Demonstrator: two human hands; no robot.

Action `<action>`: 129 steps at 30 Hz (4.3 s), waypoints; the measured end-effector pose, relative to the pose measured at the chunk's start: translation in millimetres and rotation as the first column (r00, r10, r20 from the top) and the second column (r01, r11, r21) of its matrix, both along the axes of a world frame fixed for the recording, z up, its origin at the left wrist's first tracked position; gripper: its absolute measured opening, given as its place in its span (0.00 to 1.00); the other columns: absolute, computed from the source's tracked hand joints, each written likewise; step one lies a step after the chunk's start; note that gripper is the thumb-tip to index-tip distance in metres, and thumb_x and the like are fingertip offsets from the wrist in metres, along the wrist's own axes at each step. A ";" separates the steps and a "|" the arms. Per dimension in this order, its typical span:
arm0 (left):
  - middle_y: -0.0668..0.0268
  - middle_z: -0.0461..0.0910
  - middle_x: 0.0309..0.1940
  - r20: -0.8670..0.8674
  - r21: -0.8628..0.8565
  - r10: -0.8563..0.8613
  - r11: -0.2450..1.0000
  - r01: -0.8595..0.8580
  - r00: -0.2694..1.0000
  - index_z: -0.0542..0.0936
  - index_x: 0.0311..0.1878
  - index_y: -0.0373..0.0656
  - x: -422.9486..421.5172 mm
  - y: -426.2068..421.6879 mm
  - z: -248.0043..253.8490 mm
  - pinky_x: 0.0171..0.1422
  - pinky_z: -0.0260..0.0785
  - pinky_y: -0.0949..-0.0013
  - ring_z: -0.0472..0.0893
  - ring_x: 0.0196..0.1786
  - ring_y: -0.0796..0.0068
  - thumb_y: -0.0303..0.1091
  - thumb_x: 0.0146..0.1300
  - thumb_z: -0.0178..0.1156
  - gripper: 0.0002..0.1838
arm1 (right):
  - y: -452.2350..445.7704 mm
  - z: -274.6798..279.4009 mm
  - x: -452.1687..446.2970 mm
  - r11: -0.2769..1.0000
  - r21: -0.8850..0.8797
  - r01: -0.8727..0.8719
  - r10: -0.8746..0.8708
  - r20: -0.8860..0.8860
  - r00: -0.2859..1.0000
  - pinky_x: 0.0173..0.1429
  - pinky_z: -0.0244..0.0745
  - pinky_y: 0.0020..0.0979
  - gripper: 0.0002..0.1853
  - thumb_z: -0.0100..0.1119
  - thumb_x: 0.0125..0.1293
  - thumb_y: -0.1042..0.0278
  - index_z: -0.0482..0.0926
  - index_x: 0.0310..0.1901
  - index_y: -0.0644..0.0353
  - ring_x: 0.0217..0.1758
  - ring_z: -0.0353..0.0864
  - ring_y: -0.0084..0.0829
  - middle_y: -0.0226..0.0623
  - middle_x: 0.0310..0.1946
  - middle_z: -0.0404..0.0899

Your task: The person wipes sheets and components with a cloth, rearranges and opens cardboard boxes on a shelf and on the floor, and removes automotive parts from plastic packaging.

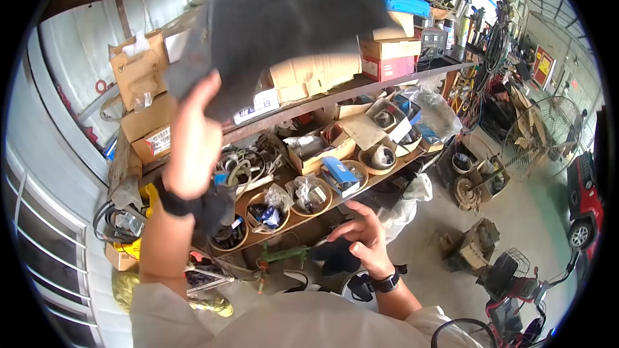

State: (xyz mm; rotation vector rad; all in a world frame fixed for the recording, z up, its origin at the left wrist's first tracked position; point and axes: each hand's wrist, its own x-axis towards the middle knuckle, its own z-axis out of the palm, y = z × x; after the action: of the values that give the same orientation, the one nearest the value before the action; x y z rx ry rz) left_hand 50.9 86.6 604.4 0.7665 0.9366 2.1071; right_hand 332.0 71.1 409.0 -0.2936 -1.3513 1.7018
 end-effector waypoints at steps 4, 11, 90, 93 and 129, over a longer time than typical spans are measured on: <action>0.45 0.72 0.57 -0.477 0.201 0.052 0.978 0.052 0.877 0.67 0.58 0.21 -65.4 89.8 46.1 0.65 0.72 0.67 0.75 0.61 0.54 0.18 0.68 0.44 0.17 | -6.5 -1.8 -4.0 0.999 -0.035 0.011 -0.012 -0.015 1.000 0.52 0.72 0.29 0.40 0.69 0.61 0.58 0.57 0.69 0.63 0.45 0.82 0.30 0.42 0.38 0.83; 0.45 0.68 0.54 -0.154 -0.210 -0.194 0.965 0.160 0.969 0.64 0.52 0.26 -108.0 201.1 41.9 0.62 0.78 0.57 0.77 0.53 0.48 0.18 0.62 0.49 0.15 | -7.1 -0.6 8.4 0.987 -0.042 0.156 -0.156 -0.007 0.988 0.49 0.75 0.31 0.36 0.67 0.62 0.55 0.63 0.64 0.65 0.39 0.83 0.34 0.43 0.33 0.82; 0.39 0.77 0.44 -0.383 -0.911 -0.518 0.348 0.220 -0.765 0.64 0.52 0.35 533.7 -206.9 -846.5 0.51 0.71 0.47 0.77 0.48 0.39 0.30 0.61 0.57 0.19 | -466.7 -478.0 179.7 -0.618 -0.776 0.124 -0.779 0.626 0.032 0.50 0.71 0.23 0.17 0.46 0.62 0.73 0.75 0.52 0.64 0.42 0.75 0.23 0.31 0.40 0.77; 0.40 0.79 0.39 -0.359 -0.924 -0.536 0.322 0.209 -0.764 0.63 0.55 0.36 534.3 -212.8 -832.9 0.46 0.72 0.47 0.78 0.43 0.38 0.29 0.61 0.55 0.21 | -467.1 -483.6 181.9 -0.620 -0.774 0.127 -0.777 0.628 0.036 0.49 0.71 0.23 0.17 0.46 0.63 0.73 0.75 0.52 0.64 0.42 0.75 0.22 0.30 0.40 0.77; 0.54 0.79 0.53 -0.679 -0.712 -0.651 0.470 0.522 -0.340 0.72 0.60 0.43 355.1 32.9 -673.4 0.58 0.70 0.61 0.79 0.56 0.55 0.31 0.60 0.65 0.24 | -196.2 -550.2 238.3 0.266 0.051 0.963 -0.284 0.958 0.028 0.64 0.68 0.39 0.39 0.64 0.53 0.64 0.62 0.67 0.65 0.60 0.74 0.52 0.57 0.53 0.76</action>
State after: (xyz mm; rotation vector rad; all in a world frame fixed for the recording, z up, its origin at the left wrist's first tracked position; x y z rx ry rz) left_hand 406.1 119.5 -68.9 2.1641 0.8062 0.2014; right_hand 570.4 -125.1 -141.2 -2.2162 -0.7059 0.8887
